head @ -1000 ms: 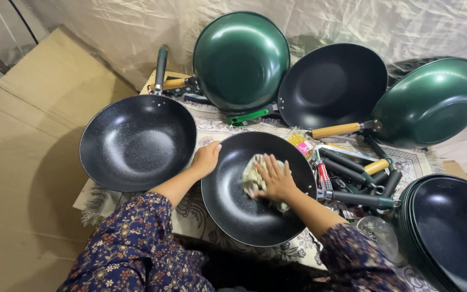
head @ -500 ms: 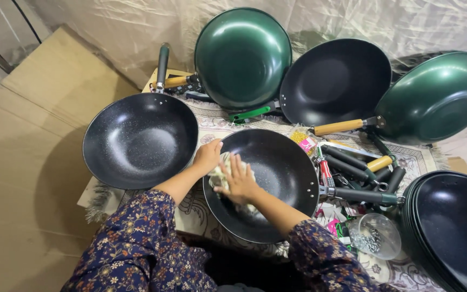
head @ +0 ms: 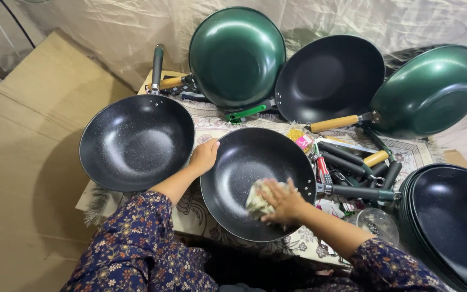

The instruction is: The person unpacks a small bag of hardware, wipes down a black wok with a cloth, and then proceeds to attach a handle to the wok using a small tool.

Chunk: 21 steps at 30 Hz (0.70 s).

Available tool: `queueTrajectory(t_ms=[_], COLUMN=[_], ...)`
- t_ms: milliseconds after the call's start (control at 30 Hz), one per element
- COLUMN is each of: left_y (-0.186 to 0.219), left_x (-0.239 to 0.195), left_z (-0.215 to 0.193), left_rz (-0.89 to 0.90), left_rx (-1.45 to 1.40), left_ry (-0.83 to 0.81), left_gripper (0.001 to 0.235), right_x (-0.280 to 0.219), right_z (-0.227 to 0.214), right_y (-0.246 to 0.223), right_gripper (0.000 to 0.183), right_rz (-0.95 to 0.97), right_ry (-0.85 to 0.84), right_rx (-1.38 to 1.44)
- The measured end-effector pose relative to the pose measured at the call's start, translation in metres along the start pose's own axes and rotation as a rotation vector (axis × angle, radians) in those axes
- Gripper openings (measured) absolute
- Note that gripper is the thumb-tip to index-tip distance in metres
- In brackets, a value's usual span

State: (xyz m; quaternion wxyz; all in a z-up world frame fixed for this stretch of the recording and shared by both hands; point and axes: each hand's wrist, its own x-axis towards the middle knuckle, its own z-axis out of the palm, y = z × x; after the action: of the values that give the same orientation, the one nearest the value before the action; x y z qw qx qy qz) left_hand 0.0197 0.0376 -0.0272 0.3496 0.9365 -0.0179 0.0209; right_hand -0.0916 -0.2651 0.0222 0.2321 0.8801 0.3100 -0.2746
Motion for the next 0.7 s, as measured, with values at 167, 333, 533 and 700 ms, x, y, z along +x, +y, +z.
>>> queueTrajectory(t_ms=[167,333,533,700], left_y=[0.001,0.000,0.000,0.002], left_x=[-0.001,0.003,0.001,0.003], left_z=[0.000,-0.001,0.000,0.000], left_rz=[0.014,0.056,0.052,0.020], left_rx=[-0.006,0.023,0.038,0.124], left_ry=[0.022,0.024,0.041,-0.036], left_gripper=[0.041,0.041,0.037,0.045], right_x=[0.054,0.119,0.145,0.171], right_z=[0.043,0.035,-0.024,-0.049], right_y=[0.067,0.105,0.093,0.064], right_gripper=[0.116,0.114,0.074,0.093], right_rz=[0.195,0.178,0.087,-0.009], right_ry=[0.498,1.146,1.324,1.242], right_rx=[-0.142,-0.124,-0.193,-0.120])
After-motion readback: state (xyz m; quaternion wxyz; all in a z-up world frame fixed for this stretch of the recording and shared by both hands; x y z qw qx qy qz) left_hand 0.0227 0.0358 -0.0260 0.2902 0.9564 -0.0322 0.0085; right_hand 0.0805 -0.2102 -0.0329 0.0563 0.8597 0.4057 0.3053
